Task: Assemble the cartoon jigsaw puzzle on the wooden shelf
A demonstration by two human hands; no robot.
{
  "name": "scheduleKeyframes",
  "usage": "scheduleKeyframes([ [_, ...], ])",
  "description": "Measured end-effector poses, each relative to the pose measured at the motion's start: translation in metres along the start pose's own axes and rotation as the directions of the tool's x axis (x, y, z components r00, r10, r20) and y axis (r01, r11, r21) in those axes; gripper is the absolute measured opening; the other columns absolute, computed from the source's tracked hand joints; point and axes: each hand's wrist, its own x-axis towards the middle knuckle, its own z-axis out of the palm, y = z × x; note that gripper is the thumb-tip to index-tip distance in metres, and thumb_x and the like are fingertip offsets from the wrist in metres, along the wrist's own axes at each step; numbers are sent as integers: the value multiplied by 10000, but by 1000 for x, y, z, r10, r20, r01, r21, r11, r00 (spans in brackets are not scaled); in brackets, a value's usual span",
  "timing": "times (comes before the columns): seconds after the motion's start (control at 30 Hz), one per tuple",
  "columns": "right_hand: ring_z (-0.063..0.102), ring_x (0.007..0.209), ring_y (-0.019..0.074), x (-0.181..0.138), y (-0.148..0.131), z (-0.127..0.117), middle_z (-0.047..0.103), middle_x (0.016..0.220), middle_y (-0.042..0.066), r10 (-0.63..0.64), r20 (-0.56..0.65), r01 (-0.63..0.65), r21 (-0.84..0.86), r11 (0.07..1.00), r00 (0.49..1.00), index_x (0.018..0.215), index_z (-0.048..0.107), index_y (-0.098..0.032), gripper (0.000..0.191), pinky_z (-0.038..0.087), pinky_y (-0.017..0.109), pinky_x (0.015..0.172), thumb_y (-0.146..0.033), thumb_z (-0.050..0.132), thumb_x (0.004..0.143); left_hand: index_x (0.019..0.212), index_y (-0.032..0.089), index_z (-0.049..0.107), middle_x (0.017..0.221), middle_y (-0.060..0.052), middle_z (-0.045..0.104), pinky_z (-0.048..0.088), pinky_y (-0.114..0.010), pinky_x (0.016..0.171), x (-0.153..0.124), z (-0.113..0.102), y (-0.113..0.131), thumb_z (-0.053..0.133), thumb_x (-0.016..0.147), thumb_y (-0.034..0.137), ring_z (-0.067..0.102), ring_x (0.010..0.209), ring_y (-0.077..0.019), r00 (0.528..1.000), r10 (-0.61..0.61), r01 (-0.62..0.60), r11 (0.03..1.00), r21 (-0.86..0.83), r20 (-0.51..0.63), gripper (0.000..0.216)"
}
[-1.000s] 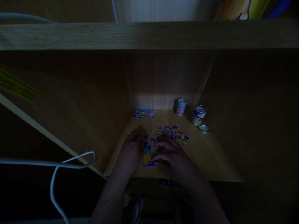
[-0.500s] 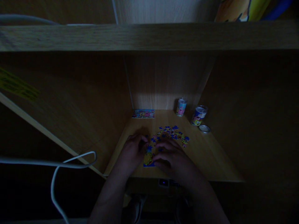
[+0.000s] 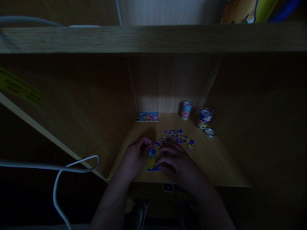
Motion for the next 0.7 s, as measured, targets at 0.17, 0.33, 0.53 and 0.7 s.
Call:
scheduleKeyframes([
  [0.17,552,1500,241,0,1,1,738,1398,-16,3,10,-3,20,1000,1000,1122,816,-342,137,405,520,1333,-233,785,1044,1074,247,723,1042,-27,830,617,-338,914,0,-2,-3,635,1041,251,789,948,-206,1000,-27,27,999,-33,-11,95],
  [0.33,561,1497,248,-1,2,2,745,1387,-5,-17,2,17,31,999,1000,1122,815,-344,130,391,541,1341,-241,768,1058,1066,249,730,1022,-27,828,605,-331,891,0,-1,-7,648,1024,269,789,933,-213,998,-46,45,998,-32,-50,95],
  [0.53,575,1482,242,0,1,1,750,1377,-17,-1,-2,1,25,1000,1000,1100,816,-346,127,380,546,1347,-237,776,1050,1084,247,724,1048,-44,829,590,-341,871,2,0,-17,640,1033,277,798,967,-234,976,-121,124,992,8,-182,102],
  [0.7,565,1489,248,0,3,3,748,1369,-12,3,10,-3,33,999,1000,1109,814,-346,127,387,547,1346,-240,778,1048,1122,223,780,1058,-99,842,578,-395,866,0,-1,-15,611,1043,193,795,972,-300,956,-190,255,915,313,-222,189],
])
